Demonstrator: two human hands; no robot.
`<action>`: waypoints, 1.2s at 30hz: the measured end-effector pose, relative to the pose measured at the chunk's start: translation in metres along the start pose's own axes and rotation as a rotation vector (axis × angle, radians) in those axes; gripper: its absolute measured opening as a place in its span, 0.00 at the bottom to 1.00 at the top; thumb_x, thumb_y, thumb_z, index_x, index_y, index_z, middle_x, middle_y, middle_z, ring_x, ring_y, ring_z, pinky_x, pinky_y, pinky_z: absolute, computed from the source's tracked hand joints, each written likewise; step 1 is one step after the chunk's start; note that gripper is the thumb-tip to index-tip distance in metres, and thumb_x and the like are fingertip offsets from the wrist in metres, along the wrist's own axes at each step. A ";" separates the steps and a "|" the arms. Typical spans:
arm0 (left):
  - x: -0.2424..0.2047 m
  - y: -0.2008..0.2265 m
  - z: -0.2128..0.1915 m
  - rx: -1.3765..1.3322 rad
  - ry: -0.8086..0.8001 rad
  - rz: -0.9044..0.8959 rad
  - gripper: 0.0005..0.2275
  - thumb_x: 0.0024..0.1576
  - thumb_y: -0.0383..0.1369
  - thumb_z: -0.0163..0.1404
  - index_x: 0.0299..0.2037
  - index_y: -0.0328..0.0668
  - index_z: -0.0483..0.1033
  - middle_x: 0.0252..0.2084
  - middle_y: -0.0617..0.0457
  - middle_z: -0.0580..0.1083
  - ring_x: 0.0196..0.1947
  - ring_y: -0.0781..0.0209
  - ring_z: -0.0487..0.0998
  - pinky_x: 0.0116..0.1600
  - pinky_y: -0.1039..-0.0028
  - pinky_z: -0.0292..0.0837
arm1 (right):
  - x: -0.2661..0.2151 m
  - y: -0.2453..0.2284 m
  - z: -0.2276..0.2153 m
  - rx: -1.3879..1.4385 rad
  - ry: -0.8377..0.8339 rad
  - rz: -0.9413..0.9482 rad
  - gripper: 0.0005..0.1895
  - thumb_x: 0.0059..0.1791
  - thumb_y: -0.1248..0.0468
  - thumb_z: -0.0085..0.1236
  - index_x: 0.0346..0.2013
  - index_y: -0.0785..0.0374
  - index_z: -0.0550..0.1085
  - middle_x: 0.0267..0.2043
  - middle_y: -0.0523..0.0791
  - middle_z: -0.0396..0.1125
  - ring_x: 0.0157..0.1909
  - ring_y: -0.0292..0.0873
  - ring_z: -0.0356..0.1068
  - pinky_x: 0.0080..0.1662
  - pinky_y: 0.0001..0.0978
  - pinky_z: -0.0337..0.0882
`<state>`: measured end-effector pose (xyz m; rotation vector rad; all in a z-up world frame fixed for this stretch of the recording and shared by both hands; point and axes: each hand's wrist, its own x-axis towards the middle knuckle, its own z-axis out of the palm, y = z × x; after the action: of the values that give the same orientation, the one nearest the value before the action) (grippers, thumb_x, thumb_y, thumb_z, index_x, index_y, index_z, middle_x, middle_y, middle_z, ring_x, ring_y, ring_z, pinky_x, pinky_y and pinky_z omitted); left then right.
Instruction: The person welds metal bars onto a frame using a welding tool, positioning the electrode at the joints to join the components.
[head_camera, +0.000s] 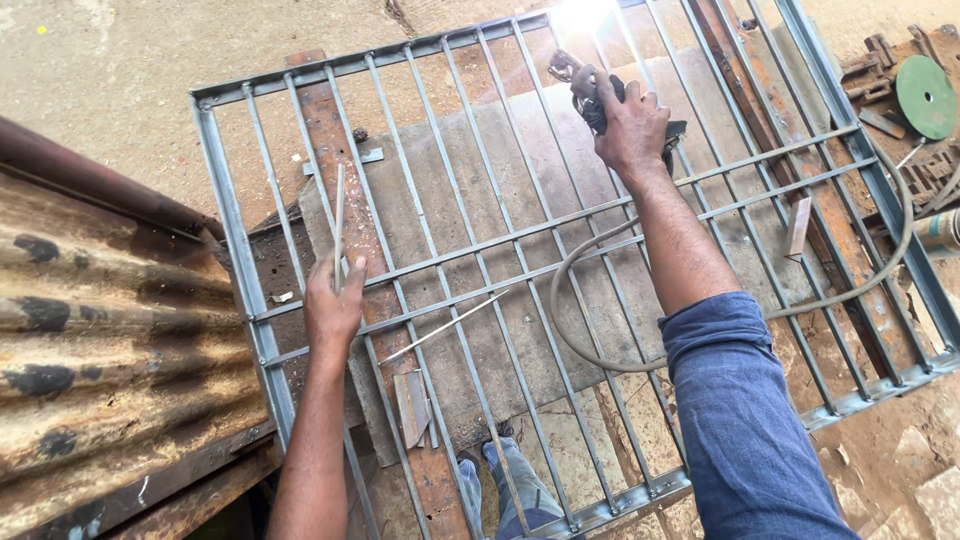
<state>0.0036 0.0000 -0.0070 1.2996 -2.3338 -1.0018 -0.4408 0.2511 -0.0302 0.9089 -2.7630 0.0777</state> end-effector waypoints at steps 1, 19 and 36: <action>-0.001 -0.003 0.002 0.000 -0.005 0.004 0.29 0.60 0.50 0.52 0.67 0.40 0.68 0.66 0.38 0.68 0.63 0.41 0.72 0.62 0.43 0.69 | -0.001 0.002 0.001 -0.002 -0.001 0.006 0.52 0.40 0.64 0.68 0.77 0.42 0.57 0.53 0.54 0.63 0.53 0.59 0.68 0.48 0.60 0.70; -0.025 -0.026 0.000 0.006 -0.026 -0.065 0.30 0.59 0.55 0.48 0.66 0.42 0.70 0.67 0.38 0.67 0.64 0.39 0.71 0.61 0.41 0.69 | 0.032 0.056 0.066 -0.169 -0.031 0.059 0.53 0.42 0.66 0.67 0.78 0.33 0.55 0.56 0.52 0.64 0.55 0.57 0.67 0.51 0.60 0.68; -0.022 -0.013 0.016 -0.002 -0.022 -0.002 0.29 0.59 0.56 0.48 0.62 0.42 0.74 0.66 0.37 0.69 0.64 0.39 0.72 0.62 0.44 0.70 | 0.030 0.058 0.074 -0.217 0.070 0.010 0.49 0.44 0.65 0.65 0.77 0.35 0.56 0.56 0.53 0.63 0.55 0.58 0.66 0.49 0.60 0.66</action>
<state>0.0148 0.0206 -0.0254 1.2972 -2.3475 -1.0235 -0.5139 0.2716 -0.0941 0.8185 -2.6475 -0.1824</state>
